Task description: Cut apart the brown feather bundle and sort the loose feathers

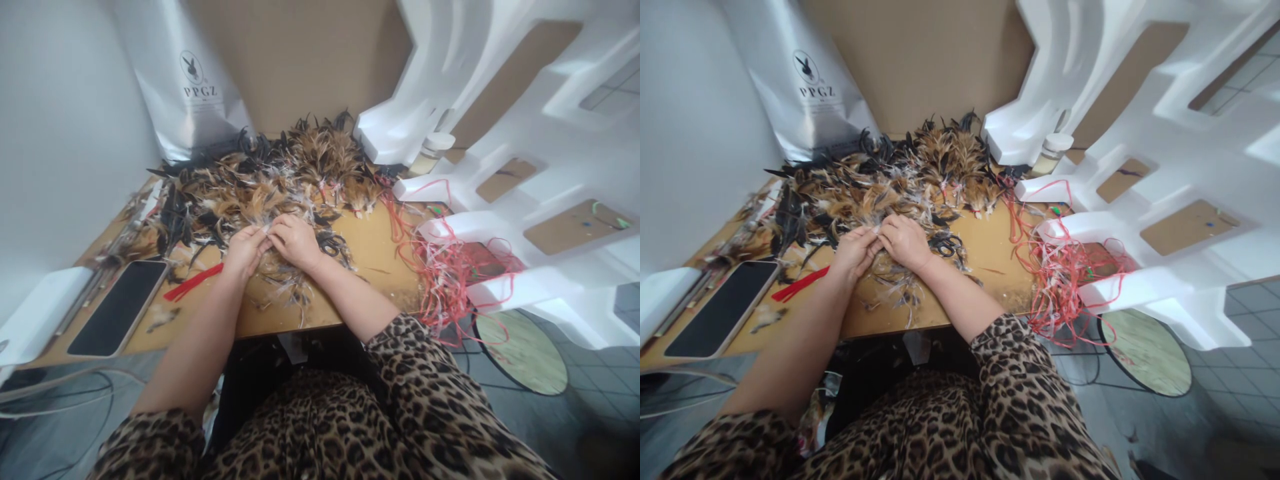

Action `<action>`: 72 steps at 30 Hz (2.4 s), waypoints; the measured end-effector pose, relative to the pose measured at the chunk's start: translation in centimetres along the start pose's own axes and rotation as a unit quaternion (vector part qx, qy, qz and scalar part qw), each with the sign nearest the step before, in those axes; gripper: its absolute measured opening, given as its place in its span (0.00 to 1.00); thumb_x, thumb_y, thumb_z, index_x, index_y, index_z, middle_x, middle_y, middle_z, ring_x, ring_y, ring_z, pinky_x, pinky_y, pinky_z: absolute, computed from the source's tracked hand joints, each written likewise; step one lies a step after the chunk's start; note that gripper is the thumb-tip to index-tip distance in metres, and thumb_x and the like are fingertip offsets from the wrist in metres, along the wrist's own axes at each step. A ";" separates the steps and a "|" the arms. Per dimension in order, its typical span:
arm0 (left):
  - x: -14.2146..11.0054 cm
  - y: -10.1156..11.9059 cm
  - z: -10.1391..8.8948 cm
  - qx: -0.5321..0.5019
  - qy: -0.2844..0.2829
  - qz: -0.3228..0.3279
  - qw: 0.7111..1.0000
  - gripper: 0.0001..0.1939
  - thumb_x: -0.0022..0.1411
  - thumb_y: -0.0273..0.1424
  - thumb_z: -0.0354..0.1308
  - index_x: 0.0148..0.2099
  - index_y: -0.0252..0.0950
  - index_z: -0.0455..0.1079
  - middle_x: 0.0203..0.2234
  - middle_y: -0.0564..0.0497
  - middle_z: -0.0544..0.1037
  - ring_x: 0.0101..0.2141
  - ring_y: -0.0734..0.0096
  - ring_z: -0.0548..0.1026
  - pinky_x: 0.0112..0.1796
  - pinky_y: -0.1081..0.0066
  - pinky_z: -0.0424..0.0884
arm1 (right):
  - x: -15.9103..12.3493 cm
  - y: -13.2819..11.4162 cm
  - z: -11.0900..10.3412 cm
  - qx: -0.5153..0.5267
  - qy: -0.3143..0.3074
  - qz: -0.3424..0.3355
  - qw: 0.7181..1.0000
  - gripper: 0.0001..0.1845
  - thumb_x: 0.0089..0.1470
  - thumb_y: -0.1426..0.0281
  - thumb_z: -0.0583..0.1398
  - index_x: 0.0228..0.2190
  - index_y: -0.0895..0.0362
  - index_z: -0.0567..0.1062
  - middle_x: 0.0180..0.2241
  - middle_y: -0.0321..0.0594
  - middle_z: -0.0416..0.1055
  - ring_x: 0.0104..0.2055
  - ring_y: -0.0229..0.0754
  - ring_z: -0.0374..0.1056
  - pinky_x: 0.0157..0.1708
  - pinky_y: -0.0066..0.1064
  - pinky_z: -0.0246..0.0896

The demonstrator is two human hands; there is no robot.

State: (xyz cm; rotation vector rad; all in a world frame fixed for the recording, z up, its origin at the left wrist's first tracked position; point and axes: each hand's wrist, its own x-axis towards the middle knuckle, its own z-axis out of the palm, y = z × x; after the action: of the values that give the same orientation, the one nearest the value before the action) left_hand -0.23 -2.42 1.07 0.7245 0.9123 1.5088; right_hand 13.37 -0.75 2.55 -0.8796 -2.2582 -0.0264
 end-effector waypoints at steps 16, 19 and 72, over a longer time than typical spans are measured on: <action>-0.7 1.5 -1.0 -0.108 -0.123 -0.198 0.966 0.06 0.54 0.23 0.58 0.36 0.35 0.71 0.27 0.52 0.78 0.31 0.72 0.77 0.37 0.68 0.74 | 0.1 0.1 -1.4 0.004 0.085 -0.114 0.990 0.15 0.60 0.65 0.50 0.35 0.55 0.75 0.41 0.43 0.67 0.42 0.41 0.59 0.43 0.35 0.55; -0.6 1.5 -1.1 -0.107 -0.109 -0.180 0.972 0.06 0.55 0.23 0.57 0.37 0.34 0.71 0.29 0.52 0.78 0.31 0.73 0.76 0.37 0.69 0.73 | 0.1 0.0 -1.1 0.014 0.075 -0.142 0.987 0.14 0.60 0.64 0.50 0.36 0.54 0.74 0.40 0.43 0.67 0.42 0.41 0.59 0.42 0.36 0.55; -0.5 1.5 0.2 0.028 -0.007 -0.098 0.995 0.05 0.51 0.25 0.64 0.32 0.28 0.72 0.26 0.44 0.79 0.25 0.75 0.77 0.24 0.82 0.71 | 0.8 0.0 0.9 0.614 0.057 0.386 0.686 0.15 0.37 0.61 0.66 0.23 0.59 0.71 0.15 0.26 0.60 0.16 0.26 0.50 0.17 0.22 0.43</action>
State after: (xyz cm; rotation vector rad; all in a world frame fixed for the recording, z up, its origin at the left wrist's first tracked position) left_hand -0.78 -2.92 2.49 0.6657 0.9885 1.3082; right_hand 12.39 -0.10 2.33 -0.8528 -1.0950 1.5583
